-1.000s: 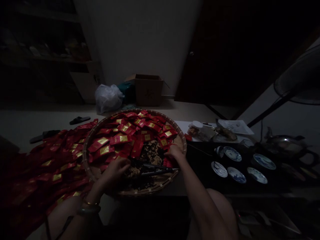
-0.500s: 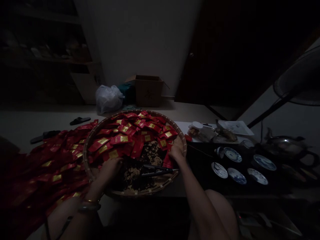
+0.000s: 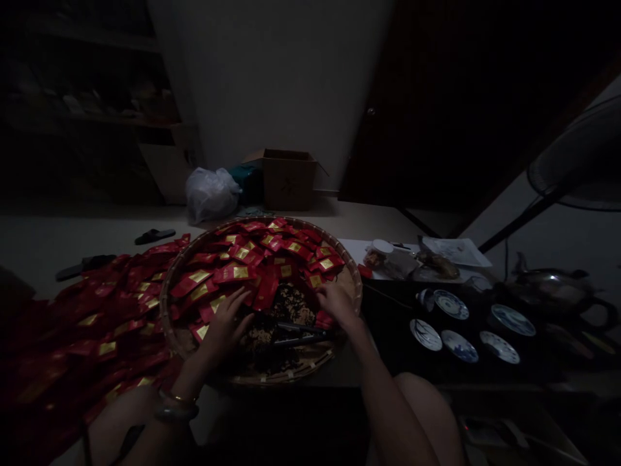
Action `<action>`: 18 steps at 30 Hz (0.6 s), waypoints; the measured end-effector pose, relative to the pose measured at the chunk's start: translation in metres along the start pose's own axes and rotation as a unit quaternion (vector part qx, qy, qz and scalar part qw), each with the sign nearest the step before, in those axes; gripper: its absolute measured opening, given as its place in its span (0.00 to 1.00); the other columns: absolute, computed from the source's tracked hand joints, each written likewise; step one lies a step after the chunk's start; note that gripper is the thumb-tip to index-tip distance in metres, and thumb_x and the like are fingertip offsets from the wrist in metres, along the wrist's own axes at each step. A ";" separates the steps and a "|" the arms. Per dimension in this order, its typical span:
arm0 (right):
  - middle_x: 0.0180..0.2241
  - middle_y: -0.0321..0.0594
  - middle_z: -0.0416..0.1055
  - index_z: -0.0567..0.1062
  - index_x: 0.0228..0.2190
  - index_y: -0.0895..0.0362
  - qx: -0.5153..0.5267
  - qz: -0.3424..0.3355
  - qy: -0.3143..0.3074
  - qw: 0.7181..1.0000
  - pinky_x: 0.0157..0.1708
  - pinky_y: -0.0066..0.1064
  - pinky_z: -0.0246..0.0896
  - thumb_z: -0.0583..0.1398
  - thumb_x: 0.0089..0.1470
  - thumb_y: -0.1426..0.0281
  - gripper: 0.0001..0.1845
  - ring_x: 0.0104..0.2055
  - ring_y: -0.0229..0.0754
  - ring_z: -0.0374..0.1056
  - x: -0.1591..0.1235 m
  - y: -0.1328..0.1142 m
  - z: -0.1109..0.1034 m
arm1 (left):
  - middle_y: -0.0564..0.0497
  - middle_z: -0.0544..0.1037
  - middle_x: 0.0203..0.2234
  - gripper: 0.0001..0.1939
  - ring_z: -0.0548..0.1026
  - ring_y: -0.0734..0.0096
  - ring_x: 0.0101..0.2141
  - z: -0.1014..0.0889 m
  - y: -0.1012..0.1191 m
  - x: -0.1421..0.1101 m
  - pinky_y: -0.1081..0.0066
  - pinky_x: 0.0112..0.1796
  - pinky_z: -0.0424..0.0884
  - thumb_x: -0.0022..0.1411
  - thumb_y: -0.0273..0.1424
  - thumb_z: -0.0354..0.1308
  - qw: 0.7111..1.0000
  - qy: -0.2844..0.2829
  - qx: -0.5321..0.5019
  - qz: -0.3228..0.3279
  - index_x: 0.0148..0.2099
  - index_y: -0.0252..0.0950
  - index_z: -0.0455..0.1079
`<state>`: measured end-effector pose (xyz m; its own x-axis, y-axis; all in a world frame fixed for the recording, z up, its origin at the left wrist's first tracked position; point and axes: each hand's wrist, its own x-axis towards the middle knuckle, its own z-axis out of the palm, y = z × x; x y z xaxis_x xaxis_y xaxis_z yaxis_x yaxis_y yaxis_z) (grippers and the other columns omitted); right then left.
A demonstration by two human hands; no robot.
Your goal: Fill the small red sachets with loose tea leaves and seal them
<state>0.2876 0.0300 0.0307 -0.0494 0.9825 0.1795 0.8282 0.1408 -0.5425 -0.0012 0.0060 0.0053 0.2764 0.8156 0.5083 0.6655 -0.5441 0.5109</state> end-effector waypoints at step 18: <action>0.41 0.46 0.73 0.69 0.52 0.55 0.089 -0.222 0.161 0.957 0.46 0.41 0.64 0.53 0.57 0.72 0.21 0.45 0.47 0.65 -0.026 -0.097 0.059 | 0.52 0.80 0.23 0.10 0.75 0.70 0.24 -0.004 0.017 0.000 0.74 0.26 0.70 0.54 0.36 0.56 0.943 0.026 -0.274 -0.187 0.30 0.35 0.74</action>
<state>0.1754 -0.0016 0.0303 -0.1761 0.7360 0.6537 0.6552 0.5832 -0.4802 0.0079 -0.0040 0.0167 0.0503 0.9676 0.2473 0.2474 -0.2520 0.9356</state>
